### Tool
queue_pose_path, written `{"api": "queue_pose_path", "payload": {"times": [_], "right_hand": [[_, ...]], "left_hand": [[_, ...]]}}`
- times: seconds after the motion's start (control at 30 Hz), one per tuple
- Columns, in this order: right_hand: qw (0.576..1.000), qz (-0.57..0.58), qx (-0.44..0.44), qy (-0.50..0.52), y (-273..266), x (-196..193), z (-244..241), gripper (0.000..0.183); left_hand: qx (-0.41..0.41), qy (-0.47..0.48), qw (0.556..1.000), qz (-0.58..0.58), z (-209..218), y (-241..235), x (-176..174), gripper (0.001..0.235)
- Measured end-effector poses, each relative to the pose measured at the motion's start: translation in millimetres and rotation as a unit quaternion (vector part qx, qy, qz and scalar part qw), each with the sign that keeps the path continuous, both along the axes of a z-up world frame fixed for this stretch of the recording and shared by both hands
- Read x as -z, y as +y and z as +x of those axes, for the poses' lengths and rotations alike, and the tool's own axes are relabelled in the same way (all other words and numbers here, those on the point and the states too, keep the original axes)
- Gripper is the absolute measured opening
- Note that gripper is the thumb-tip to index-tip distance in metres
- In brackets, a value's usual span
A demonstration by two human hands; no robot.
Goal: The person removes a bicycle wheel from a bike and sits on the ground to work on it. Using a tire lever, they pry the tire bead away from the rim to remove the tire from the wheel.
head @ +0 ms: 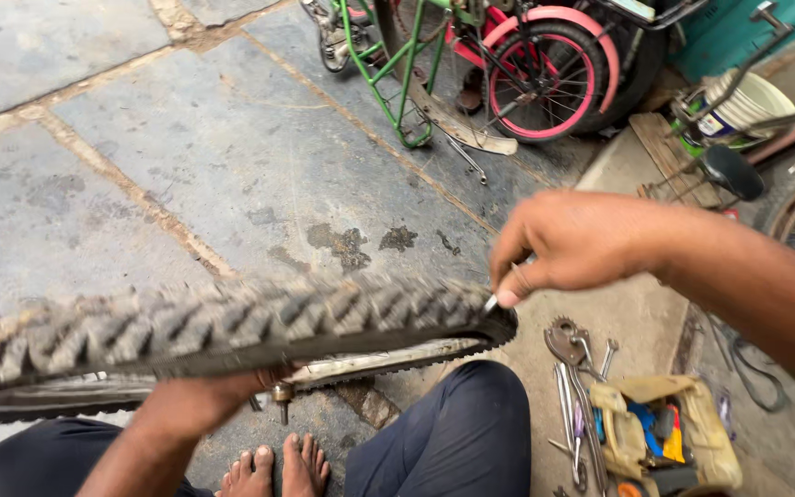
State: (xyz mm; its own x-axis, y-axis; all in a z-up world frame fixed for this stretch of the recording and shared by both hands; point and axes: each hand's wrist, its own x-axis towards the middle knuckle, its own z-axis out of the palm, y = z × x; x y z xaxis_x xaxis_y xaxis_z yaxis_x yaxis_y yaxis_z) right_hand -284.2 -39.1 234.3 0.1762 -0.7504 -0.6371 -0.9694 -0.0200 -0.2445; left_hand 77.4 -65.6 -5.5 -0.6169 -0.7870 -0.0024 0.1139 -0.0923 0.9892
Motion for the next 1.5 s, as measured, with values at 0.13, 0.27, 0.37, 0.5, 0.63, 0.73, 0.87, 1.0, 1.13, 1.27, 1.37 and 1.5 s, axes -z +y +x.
{"api": "queue_pose_path", "payload": {"times": [0.13,0.27,0.37,0.5,0.63,0.73,0.87,1.0,1.13,1.27,1.37,1.5], "right_hand": [[0.997,-0.06,-0.041,-0.026,14,5,-7,0.029],[0.989,-0.08,0.104,0.065,33,10,-5,0.028],[0.968,-0.085,0.193,0.138,33,10,-9,0.028],[0.963,-0.065,0.215,0.148,42,20,-15,0.025],[0.965,-0.071,0.195,0.163,35,17,-20,0.025],[0.94,-0.22,0.229,0.126,47,25,-10,0.029],[0.919,-0.236,0.304,0.084,73,42,-3,0.029],[0.943,-0.218,0.248,0.046,72,50,-28,0.033],[0.958,-0.245,0.147,0.009,76,47,-45,0.033],[0.959,-0.276,0.041,-0.046,91,40,-36,0.027],[0.961,-0.266,0.007,-0.075,94,30,-16,0.027],[0.966,-0.251,0.006,-0.055,101,9,12,0.028]], "left_hand": [[0.019,-0.166,0.986,-0.02,7,-2,29,0.034],[0.091,-0.104,0.988,-0.071,-8,-13,48,0.028],[0.199,-0.296,0.924,-0.135,-46,-28,49,0.041],[0.124,-0.252,0.912,-0.3,-50,-2,33,0.039],[0.103,-0.327,0.881,-0.325,-69,-14,3,0.042],[0.062,-0.291,0.934,-0.199,-81,-24,-17,0.035],[0.014,-0.347,0.936,-0.054,-89,-31,-36,0.033],[-0.01,-0.379,0.921,-0.084,-88,-34,-45,0.035],[-0.085,-0.316,0.945,-0.019,-79,-23,-51,0.033],[-0.156,-0.192,0.965,-0.091,-55,-1,-57,0.04],[-0.184,-0.227,0.956,-0.03,-30,32,-78,0.044],[-0.071,-0.715,0.687,-0.112,16,89,-148,0.062]]}}
